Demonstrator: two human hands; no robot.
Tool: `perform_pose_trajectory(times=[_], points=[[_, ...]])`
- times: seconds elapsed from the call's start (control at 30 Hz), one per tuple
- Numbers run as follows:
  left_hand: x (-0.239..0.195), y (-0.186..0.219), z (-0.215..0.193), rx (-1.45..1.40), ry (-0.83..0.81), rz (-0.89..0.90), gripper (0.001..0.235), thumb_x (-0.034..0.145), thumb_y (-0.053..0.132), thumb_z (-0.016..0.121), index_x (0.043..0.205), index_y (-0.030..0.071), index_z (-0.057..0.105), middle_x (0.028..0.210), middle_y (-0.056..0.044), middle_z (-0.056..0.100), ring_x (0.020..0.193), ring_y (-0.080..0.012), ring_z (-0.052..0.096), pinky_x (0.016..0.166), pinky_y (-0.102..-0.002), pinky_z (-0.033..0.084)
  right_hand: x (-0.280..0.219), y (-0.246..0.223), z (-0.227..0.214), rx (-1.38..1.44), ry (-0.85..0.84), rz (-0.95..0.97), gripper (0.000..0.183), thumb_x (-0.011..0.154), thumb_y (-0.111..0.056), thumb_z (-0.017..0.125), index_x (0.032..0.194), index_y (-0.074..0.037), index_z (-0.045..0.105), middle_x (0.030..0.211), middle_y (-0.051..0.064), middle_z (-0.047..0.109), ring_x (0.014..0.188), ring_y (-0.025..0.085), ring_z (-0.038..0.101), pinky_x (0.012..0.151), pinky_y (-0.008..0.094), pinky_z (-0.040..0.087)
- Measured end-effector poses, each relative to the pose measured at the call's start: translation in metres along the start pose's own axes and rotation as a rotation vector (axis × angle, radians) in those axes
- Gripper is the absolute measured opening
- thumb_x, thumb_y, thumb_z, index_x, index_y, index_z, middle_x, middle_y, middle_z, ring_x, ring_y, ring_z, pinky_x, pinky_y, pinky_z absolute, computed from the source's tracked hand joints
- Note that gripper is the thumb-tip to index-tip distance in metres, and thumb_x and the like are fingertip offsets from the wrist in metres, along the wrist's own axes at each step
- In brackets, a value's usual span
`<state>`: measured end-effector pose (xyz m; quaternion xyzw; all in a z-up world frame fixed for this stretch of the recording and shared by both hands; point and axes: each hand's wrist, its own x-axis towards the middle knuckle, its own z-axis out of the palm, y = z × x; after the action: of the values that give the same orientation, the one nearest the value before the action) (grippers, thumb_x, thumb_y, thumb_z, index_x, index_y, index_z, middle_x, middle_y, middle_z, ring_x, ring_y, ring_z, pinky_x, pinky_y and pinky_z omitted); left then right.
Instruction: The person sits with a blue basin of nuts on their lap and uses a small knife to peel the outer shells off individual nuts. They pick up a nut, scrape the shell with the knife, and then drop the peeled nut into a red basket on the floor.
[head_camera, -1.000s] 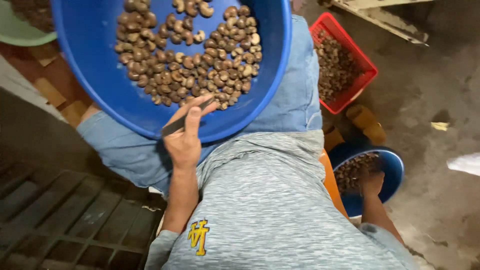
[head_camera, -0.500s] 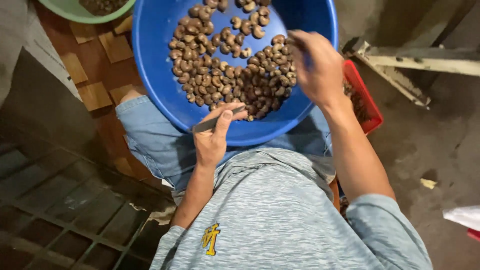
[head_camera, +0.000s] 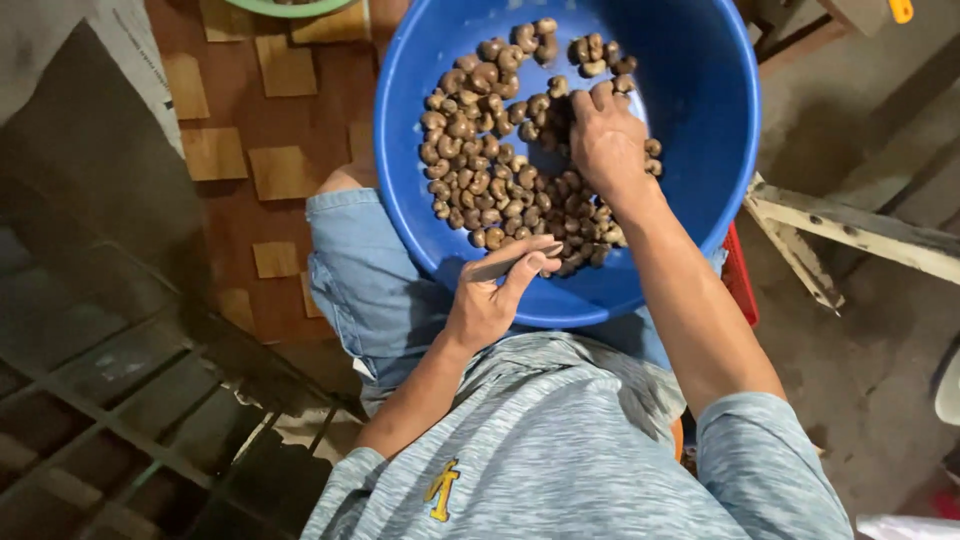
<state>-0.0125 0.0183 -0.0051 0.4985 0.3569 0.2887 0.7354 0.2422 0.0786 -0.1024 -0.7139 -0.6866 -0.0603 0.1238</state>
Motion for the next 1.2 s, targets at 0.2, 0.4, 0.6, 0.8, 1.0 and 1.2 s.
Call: perform_pose_trajectory(times=[0.2, 0.4, 0.6, 0.8, 1.0, 1.2], points=[[0.002, -0.01, 0.0, 0.072, 0.151, 0.232, 0.03, 0.117, 0.018, 0.054, 0.135, 0.002, 0.073, 0.123, -0.023, 0.078, 0.116, -0.0352, 0.076, 0.097, -0.054, 0.067, -0.008, -0.033, -0.078, 0.508, -0.14, 0.2, 0.011, 0.105, -0.021, 0.069, 0.111, -0.012, 0.066, 0.09, 0.012, 0.066, 0.072, 0.043, 0.066, 0.06, 0.052, 0.057], [0.002, -0.011, 0.003, 0.144, 0.158, 0.239, 0.031, 0.119, 0.019, 0.052, 0.138, 0.004, 0.071, 0.135, -0.022, 0.073, 0.128, -0.0399, 0.068, 0.1, -0.053, 0.065, -0.078, -0.076, -0.125, 1.423, -0.153, 0.56, 0.031, 0.108, -0.016, 0.056, 0.132, 0.003, 0.061, 0.075, 0.018, 0.073, 0.067, 0.023, 0.073, 0.065, 0.036, 0.061], [-0.001, -0.001, 0.027, 0.235, 0.026, 0.307, 0.027, 0.117, 0.017, 0.056, 0.138, 0.006, 0.069, 0.142, -0.02, 0.069, 0.134, -0.0434, 0.063, 0.109, -0.062, 0.063, -0.121, -0.085, -0.131, 1.576, -0.069, 0.663, 0.037, 0.108, -0.006, 0.052, 0.141, 0.009, 0.054, 0.107, 0.028, 0.074, 0.087, 0.027, 0.074, 0.076, 0.045, 0.065], [-0.012, 0.01, 0.027, 0.257, -0.081, 0.341, 0.026, 0.117, 0.016, 0.056, 0.138, 0.009, 0.07, 0.15, -0.017, 0.063, 0.141, -0.0435, 0.058, 0.114, -0.065, 0.059, -0.124, -0.091, -0.157, 1.513, -0.051, 0.562, 0.042, 0.106, -0.001, 0.055, 0.147, 0.007, 0.051, 0.115, 0.027, 0.073, 0.099, 0.025, 0.071, 0.079, 0.044, 0.065], [-0.018, 0.012, 0.03, 0.25, 0.005, 0.365, 0.027, 0.117, 0.016, 0.056, 0.14, 0.009, 0.069, 0.138, -0.017, 0.072, 0.129, -0.0378, 0.069, 0.105, -0.058, 0.065, -0.121, -0.098, -0.174, 1.594, -0.04, 0.59, 0.041, 0.104, -0.002, 0.058, 0.144, 0.008, 0.052, 0.112, 0.026, 0.074, 0.096, 0.025, 0.071, 0.081, 0.043, 0.064], [-0.015, 0.011, 0.04, 0.251, -0.044, 0.404, 0.025, 0.116, 0.015, 0.058, 0.136, 0.008, 0.072, 0.141, -0.016, 0.07, 0.132, -0.0384, 0.067, 0.106, -0.057, 0.065, -0.13, -0.091, -0.178, 1.335, 0.017, 0.491, 0.04, 0.104, 0.0, 0.06, 0.143, 0.007, 0.055, 0.112, 0.028, 0.074, 0.103, 0.034, 0.074, 0.081, 0.048, 0.065]])
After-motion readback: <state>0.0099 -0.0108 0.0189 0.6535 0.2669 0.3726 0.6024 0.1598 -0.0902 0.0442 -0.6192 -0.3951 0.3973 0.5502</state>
